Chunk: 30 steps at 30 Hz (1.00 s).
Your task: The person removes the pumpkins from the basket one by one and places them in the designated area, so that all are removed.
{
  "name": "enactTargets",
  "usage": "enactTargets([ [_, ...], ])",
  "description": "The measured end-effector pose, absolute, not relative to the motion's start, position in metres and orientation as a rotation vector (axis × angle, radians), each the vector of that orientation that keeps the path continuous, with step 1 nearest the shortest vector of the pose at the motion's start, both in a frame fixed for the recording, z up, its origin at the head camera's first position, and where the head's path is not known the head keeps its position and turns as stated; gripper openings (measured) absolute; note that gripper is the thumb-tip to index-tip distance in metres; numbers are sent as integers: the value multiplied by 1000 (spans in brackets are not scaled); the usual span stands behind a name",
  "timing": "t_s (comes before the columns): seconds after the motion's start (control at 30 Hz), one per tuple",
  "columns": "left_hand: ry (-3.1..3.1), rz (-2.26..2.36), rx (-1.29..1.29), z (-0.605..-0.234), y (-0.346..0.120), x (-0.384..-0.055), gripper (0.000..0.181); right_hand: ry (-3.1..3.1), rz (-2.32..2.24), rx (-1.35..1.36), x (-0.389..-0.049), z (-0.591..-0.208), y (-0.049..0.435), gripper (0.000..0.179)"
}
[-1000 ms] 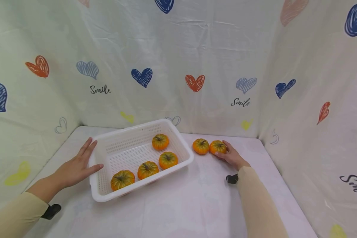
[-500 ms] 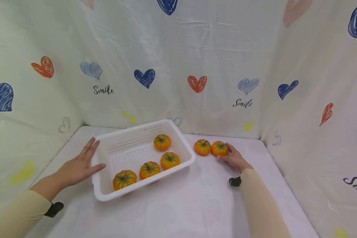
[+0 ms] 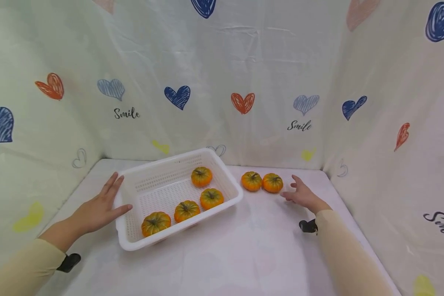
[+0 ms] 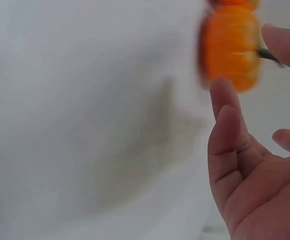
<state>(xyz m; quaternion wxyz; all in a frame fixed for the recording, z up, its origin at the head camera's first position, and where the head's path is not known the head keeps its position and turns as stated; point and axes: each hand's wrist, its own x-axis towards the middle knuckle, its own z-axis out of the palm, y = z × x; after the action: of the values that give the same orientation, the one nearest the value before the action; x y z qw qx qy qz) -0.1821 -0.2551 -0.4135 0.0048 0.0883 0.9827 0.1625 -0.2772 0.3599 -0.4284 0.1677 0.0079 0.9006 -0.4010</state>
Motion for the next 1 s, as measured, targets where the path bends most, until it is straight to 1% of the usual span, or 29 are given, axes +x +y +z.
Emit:
enactTargets([
  [0.1,3087,502,270,-414,-255,-181,103,2635,-1085,-66,-274,-396,358,99],
  [0.2,3085,494,275,-414,-256,-180,104,2702,-1088,-153,-276,-364,343,98],
  [0.3,3083,497,299,-412,-257,-180,104,2721,-1131,-241,-282,-339,316,99],
  [0.43,3081,514,324,-410,-256,-181,104,2700,-1105,-378,-290,-323,264,94],
  [0.6,3075,502,312,-410,-256,-183,103,2604,-990,-569,-301,-313,198,88],
  [0.73,3065,503,292,-410,-255,-183,103,2561,-948,-626,-314,-312,156,88],
  [0.87,3064,518,281,-410,-256,-181,102,2519,-946,-629,-325,-325,122,87],
  [1.0,3070,530,281,-410,-255,-180,101,2492,-915,-594,-330,-345,100,85],
])
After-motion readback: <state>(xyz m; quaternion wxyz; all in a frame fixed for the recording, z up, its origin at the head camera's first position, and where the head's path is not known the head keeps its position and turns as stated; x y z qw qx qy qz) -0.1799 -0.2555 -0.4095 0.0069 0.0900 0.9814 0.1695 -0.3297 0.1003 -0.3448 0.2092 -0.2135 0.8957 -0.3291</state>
